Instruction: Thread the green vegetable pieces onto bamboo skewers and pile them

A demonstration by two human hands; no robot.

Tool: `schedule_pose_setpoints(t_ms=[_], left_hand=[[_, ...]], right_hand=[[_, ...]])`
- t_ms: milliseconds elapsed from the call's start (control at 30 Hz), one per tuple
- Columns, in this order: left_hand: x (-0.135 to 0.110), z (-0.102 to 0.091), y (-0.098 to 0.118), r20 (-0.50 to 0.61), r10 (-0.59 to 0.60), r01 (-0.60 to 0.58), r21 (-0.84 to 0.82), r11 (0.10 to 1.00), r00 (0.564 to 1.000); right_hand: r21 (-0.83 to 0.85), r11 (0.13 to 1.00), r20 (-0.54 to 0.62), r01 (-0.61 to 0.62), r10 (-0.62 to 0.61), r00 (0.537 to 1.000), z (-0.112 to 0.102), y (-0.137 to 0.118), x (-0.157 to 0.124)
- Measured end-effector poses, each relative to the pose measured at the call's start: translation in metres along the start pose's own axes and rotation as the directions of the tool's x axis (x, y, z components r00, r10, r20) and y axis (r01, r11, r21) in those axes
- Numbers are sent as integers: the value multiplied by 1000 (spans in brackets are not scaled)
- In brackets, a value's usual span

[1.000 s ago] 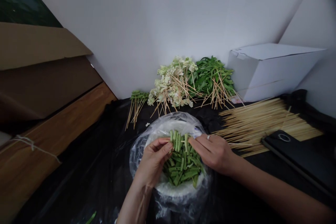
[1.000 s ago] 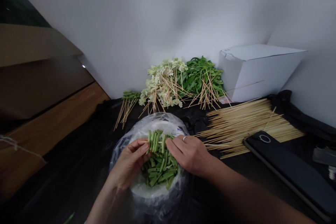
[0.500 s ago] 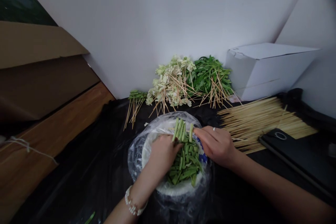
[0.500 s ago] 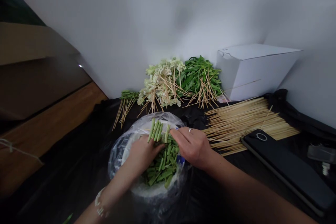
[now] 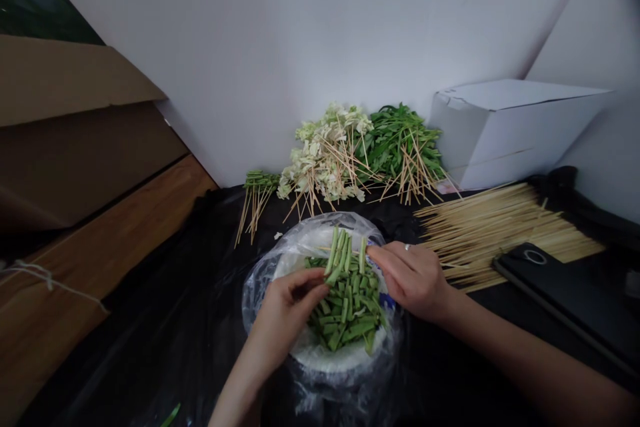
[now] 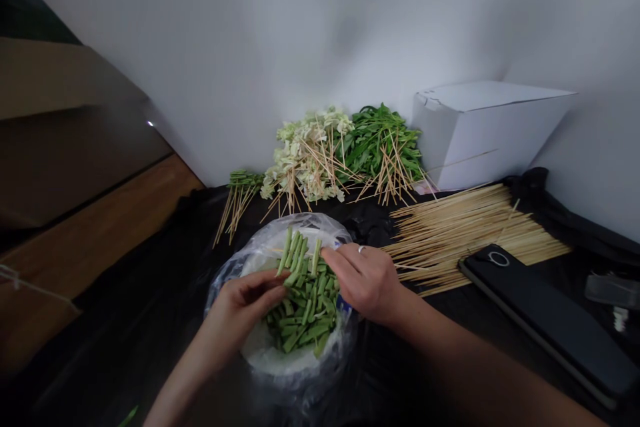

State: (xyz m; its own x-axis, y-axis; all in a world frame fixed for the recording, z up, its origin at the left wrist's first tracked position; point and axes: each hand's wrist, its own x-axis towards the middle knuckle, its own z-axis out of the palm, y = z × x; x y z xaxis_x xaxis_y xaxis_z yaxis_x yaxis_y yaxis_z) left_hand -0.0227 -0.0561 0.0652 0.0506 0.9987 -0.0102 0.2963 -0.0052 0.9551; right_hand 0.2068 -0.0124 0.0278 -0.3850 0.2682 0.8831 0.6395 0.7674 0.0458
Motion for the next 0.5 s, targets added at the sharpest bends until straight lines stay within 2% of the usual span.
schedule_pose_setpoints(t_ms=[100, 233, 333, 500], left_hand=[[-5, -2, -4, -107, -85, 42, -354, 934, 991], [-6, 1, -7, -110, -181, 63, -668, 742, 977], [-6, 3, -5, -70, -228, 100, -747, 657, 971], [-6, 6, -3, -56, -229, 110, -751, 651, 972]], right_hand=[[11, 1000, -3, 28, -28, 1000, 0, -2, -1], [12, 997, 25, 81, -81, 996, 1, -3, -4], [1, 994, 66, 111, -111, 992, 1, -4, -5], [-38, 989, 128, 145, -139, 982, 1, -5, -7]])
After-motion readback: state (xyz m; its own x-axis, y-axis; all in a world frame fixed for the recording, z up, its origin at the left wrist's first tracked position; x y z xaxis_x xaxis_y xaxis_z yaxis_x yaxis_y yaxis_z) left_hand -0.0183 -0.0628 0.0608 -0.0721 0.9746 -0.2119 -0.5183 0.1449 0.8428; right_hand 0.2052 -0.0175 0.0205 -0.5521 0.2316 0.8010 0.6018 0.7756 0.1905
